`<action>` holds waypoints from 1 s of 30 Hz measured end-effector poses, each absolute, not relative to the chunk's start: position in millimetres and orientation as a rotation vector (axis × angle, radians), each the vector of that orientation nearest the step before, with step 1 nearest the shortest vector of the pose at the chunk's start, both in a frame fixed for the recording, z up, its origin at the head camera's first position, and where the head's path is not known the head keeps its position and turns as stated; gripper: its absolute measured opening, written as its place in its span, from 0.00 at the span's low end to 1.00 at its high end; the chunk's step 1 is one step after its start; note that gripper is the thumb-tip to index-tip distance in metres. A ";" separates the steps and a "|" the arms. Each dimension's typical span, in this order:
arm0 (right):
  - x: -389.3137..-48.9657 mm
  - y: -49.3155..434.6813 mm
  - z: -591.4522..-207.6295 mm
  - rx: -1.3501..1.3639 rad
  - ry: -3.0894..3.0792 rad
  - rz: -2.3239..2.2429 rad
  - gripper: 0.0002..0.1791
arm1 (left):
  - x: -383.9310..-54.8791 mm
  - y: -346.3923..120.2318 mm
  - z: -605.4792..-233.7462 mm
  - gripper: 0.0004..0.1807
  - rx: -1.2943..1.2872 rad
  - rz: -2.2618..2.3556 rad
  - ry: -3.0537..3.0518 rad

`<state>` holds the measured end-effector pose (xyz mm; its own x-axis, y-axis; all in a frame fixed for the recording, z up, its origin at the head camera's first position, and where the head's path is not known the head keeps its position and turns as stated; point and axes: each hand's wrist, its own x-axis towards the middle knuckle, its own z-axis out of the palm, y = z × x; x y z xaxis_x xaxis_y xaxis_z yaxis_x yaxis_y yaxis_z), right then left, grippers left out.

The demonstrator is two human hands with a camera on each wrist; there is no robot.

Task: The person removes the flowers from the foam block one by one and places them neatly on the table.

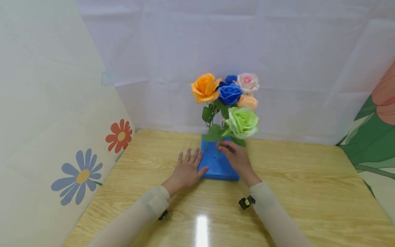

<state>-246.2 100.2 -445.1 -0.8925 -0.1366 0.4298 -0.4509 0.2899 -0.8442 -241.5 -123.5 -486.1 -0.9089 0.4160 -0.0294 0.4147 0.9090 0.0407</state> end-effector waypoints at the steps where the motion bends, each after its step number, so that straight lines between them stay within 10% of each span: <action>1: -245.0 102.0 -444.1 0.559 -2.269 1.635 0.09 | -241.1 -123.5 -485.4 0.41 0.664 0.064 3.038; 30: -198.0 192.5 -441.9 0.486 -2.197 1.566 0.15 | -244.9 -124.7 -492.6 0.43 0.688 0.024 3.039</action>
